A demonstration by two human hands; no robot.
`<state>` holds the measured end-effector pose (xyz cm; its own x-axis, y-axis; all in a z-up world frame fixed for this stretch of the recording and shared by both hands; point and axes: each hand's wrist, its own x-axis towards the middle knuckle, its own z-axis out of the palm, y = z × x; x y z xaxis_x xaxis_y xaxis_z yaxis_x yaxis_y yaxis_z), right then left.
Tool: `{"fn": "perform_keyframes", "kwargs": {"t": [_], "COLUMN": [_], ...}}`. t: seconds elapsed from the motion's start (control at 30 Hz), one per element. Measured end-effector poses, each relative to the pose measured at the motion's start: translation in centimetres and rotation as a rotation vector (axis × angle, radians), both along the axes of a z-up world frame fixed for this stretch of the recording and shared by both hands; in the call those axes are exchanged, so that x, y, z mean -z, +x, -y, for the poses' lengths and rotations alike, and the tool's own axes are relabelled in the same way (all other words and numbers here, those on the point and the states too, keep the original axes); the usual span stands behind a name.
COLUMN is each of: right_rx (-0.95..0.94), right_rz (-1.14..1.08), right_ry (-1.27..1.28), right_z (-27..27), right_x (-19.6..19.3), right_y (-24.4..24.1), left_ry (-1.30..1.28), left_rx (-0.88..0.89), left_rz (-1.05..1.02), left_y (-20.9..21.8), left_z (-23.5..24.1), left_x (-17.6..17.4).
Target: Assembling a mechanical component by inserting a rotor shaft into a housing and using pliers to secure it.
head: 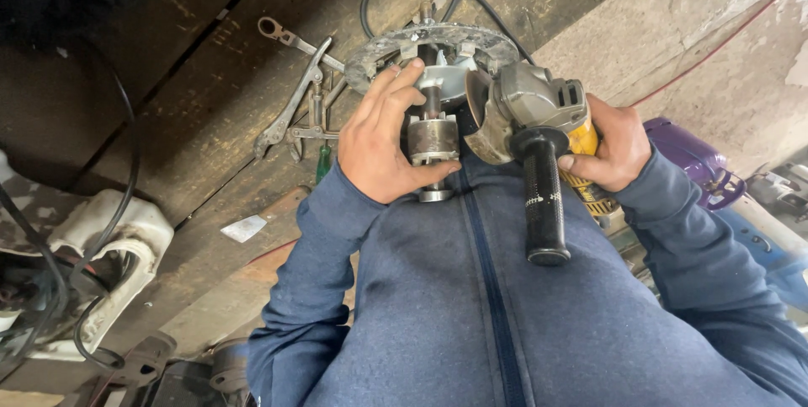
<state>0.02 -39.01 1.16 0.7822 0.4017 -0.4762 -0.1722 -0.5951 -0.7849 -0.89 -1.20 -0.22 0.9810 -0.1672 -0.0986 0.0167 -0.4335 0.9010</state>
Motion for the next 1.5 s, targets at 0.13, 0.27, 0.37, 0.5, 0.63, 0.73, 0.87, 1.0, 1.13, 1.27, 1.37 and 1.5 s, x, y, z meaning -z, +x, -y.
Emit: {"fn": "perform_keyframes", "kwargs": {"t": [0.13,0.27,0.37,0.5,0.63,0.73,0.87,1.0,1.13,1.27,1.37,1.5], "right_rx": [-0.006,-0.01,-0.007,-0.017,-0.013,-0.023,-0.008,0.0,-0.007,-0.01,-0.016,-0.023], "right_rz": [-0.002,-0.007,-0.013,-0.02,-0.008,0.008,-0.002,0.001,0.003,0.009,0.009,-0.004], "right_ry": [0.007,-0.016,-0.016,-0.018,0.005,0.007,0.024,0.035,0.033,0.033,0.029,0.016], "right_z": [-0.7,-0.3,-0.2,-0.5,-0.7,-0.9,-1.0,-1.8,-1.4,-1.2,-1.3,-1.0], "right_x": [-0.5,-0.3,-0.1,-0.4,-0.5,-0.5,-0.4,-1.1,-0.9,-0.6,-0.6,-0.5], "right_y": [0.3,0.2,0.2,0.5,0.6,0.9,1.1,1.7,1.3,1.3,1.4,1.6], "left_ry": [0.014,0.029,0.03,0.023,0.016,0.029,0.033,0.033,0.039,0.053,0.053,0.042], "left_rx": [0.011,0.014,0.015,0.013,0.018,0.022,0.019,0.021,0.028,0.027,0.022,0.024], "left_rz": [-0.014,-0.016,-0.017,-0.014,-0.013,-0.009,-0.005,-0.005,-0.012,-0.005,0.005,0.014], "left_y": [-0.1,0.0,-0.1,-0.1,-0.1,0.0,-0.1,0.1,-0.1,0.0,0.0,0.0], "left_z": [0.0,0.1,0.0,-0.1,-0.1,-0.1,0.0,-0.1,-0.2,-0.1,-0.1,-0.2], "left_x": [-0.2,-0.2,-0.1,0.0,-0.1,0.1,0.1,-0.1,-0.2,-0.1,0.0,-0.1]}}
